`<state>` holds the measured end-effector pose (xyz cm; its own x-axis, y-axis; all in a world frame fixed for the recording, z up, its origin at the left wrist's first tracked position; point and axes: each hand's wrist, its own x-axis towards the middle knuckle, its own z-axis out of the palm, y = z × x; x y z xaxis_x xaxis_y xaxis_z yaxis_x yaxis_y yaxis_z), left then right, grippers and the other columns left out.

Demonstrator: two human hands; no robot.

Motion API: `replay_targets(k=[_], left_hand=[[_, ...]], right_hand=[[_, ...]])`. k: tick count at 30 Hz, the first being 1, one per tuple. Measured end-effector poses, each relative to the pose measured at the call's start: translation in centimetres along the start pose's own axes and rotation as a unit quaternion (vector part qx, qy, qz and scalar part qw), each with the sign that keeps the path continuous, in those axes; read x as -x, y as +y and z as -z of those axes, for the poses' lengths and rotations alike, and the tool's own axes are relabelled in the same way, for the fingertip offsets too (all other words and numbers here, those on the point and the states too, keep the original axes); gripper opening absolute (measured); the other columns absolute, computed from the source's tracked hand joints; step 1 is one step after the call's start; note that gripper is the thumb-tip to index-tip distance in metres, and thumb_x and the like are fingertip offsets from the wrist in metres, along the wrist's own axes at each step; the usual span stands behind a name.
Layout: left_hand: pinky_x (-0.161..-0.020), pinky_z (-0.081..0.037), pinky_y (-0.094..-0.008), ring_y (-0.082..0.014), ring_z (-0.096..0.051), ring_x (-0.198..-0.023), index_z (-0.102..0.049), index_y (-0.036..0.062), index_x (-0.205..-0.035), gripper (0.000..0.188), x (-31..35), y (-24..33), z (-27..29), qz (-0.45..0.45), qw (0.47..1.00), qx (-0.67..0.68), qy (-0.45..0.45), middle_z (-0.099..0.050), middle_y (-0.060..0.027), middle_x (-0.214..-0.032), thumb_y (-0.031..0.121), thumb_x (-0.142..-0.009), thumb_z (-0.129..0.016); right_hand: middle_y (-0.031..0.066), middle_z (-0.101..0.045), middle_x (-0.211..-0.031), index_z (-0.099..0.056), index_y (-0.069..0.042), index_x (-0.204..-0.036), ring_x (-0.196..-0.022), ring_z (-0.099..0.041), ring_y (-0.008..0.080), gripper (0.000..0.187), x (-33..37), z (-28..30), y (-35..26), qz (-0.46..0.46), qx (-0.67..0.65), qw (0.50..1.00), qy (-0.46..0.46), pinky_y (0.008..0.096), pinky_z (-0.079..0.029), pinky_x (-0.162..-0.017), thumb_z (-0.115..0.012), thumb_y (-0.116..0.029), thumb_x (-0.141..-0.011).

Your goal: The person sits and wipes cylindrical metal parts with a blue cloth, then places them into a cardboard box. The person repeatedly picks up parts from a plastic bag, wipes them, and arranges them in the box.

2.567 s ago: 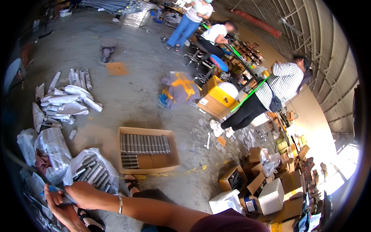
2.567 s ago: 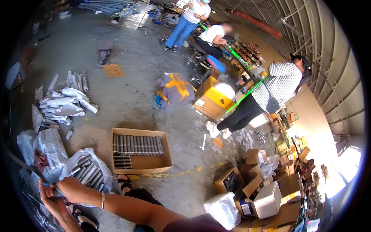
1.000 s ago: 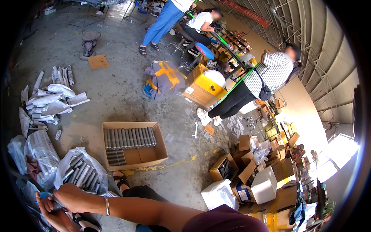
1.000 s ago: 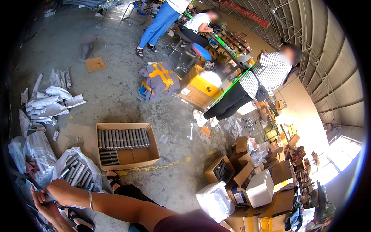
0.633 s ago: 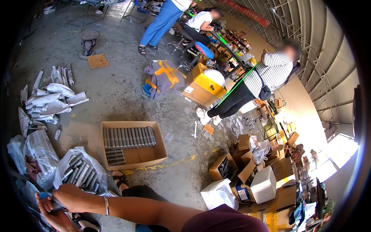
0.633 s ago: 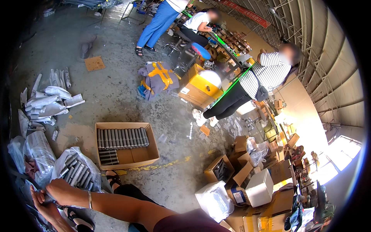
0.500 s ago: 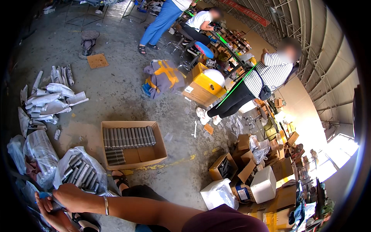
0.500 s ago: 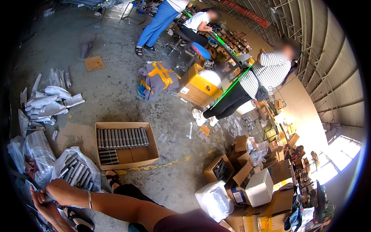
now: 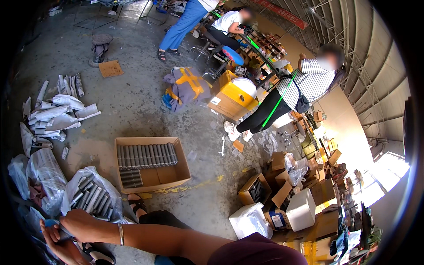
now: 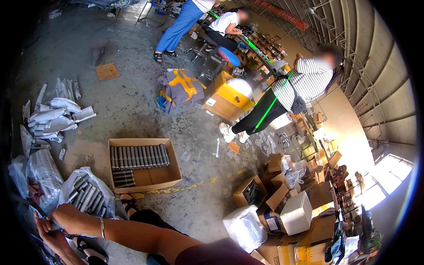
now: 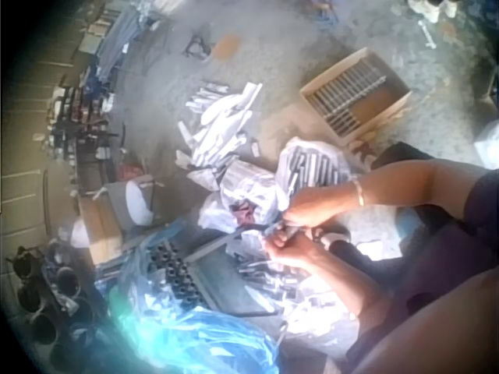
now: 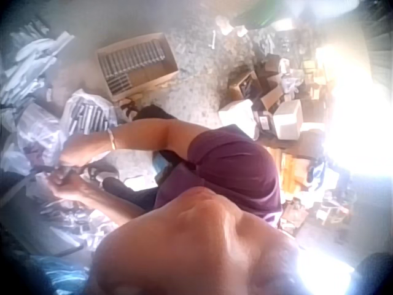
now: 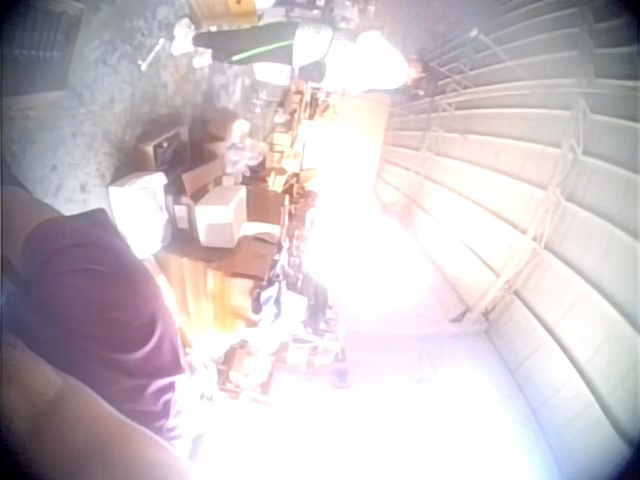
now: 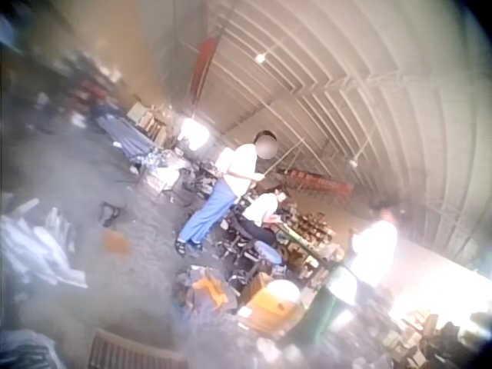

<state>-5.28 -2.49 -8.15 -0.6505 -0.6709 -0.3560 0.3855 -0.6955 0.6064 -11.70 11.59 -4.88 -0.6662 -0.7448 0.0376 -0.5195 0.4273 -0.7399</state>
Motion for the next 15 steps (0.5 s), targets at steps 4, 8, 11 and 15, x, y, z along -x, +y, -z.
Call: replay_targets(k=[4, 8, 11, 15], left_hand=[[-0.082, -0.037, -0.026, -0.0108, -0.033, -0.067, -0.053, 0.0018, -0.126, 0.033, 3.0, 1.1, -4.4, -0.004, 0.996, -0.011, 0.093, -0.024, 0.0028, -0.068, 0.017, -0.097, -0.046], [-0.083, -0.037, -0.0261, -0.0112, -0.033, -0.066, -0.053, 0.0021, -0.126, 0.033, 1.6, 1.1, -2.1, -0.001, 0.999, -0.005, 0.034, -0.024, 0.0026, -0.068, 0.016, -0.097, -0.045], [-0.083, -0.037, -0.0259, -0.0113, -0.033, -0.066, -0.053, 0.0023, -0.126, 0.033, 1.5, 1.0, -2.1, -0.005, 1.0, 0.002, 0.028, -0.023, 0.0024, -0.068, 0.015, -0.097, -0.045], [-0.083, -0.037, -0.026, -0.0114, -0.032, -0.066, -0.053, 0.0025, -0.127, 0.033, 2.5, 1.1, -3.2, 0.0, 0.998, -0.005, 0.059, -0.023, 0.0021, -0.068, 0.014, -0.098, -0.044]], right_hand=[[0.0198, -0.063, -0.074, -0.06, 0.003, -0.079, -0.075, -0.063, 0.0353, 0.026, -0.3, 0.0, -0.5, 0.008, -0.002, 1.0, -0.005, 0.0427, -0.049, -0.068, -0.072, -0.003, -0.056], [0.0199, -0.063, -0.075, -0.06, 0.003, -0.08, -0.075, -0.063, 0.0357, 0.025, -0.3, 0.3, -0.6, 0.009, -0.008, 1.0, -0.008, 0.0428, -0.049, -0.068, -0.071, -0.002, -0.058], [0.0202, -0.063, -0.076, -0.061, 0.003, -0.08, -0.076, -0.063, 0.0358, 0.025, -0.2, 0.3, -0.6, 0.021, -0.01, 1.0, -0.005, 0.043, -0.049, -0.069, -0.071, -0.001, -0.058], [0.0204, -0.063, -0.076, -0.061, 0.003, -0.081, -0.077, -0.063, 0.0359, 0.024, -0.2, 0.3, -0.6, 0.013, -0.011, 1.0, -0.014, 0.0432, -0.049, -0.069, -0.07, -0.001, -0.059]])
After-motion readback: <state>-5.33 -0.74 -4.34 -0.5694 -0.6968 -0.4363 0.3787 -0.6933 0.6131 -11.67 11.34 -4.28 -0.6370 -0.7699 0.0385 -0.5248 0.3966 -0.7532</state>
